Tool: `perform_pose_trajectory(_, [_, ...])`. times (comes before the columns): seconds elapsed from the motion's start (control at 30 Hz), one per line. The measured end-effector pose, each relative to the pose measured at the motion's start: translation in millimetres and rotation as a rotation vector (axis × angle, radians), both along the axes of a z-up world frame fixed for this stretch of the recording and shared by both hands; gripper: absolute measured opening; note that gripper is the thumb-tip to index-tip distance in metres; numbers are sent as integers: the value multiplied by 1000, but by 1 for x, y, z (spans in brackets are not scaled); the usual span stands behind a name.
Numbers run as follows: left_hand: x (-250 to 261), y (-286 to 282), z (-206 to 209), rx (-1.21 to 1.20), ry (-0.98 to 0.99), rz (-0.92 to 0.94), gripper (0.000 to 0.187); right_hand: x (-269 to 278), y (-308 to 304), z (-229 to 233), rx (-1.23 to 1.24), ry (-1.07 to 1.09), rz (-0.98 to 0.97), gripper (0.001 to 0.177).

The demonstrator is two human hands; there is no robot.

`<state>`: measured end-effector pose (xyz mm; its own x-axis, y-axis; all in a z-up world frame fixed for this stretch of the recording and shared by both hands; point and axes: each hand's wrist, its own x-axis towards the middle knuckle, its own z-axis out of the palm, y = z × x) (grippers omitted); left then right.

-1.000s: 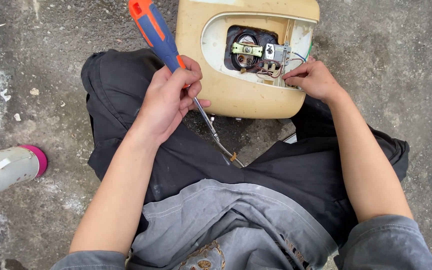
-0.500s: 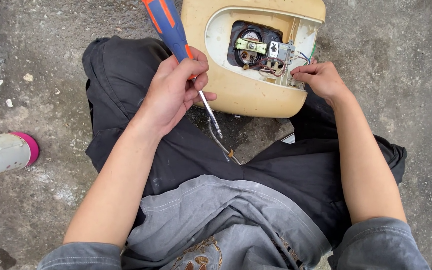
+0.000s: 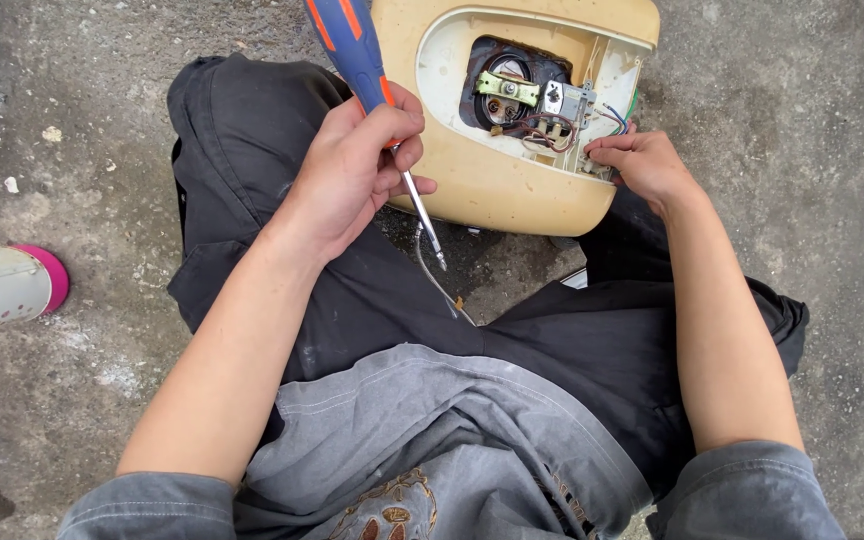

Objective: Reinstalling internal electrical components and wiring into a water heater housing using a screwdriver.

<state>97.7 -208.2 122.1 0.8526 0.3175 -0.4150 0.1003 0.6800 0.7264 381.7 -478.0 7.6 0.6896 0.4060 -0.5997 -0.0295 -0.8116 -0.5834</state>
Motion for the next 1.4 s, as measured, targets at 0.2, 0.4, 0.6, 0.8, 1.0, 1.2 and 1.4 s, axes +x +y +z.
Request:
perform_pose_trajectory(0.2, [1,-2,0,-3,5,-14,14,-5,1,1,49,20,9,18])
perform_pose_trajectory(0.4, [5,-5,-3,-2,-2,-12,12,4,-8,-17,121,-97,163,18])
perform_pose_trajectory(0.6, [9,-13,-4,120,20,-50,10,7,-12,-20,170,-273,316,17])
perform_pose_trajectory(0.8, [38,-33,-2,464,22,-336,16,19,-14,-36,-68,-396,220,19])
perform_pose_trajectory(1.0, [120,-57,-9,739,-213,-457,19,18,-18,-35,-14,-397,184,10])
perform_pose_trajectory(1.2, [181,-78,-58,942,-178,-371,23,20,-21,-24,70,-318,221,10])
perform_pose_trajectory(1.4, [191,-89,-88,1005,-219,-333,26,18,-19,-21,139,-296,245,13])
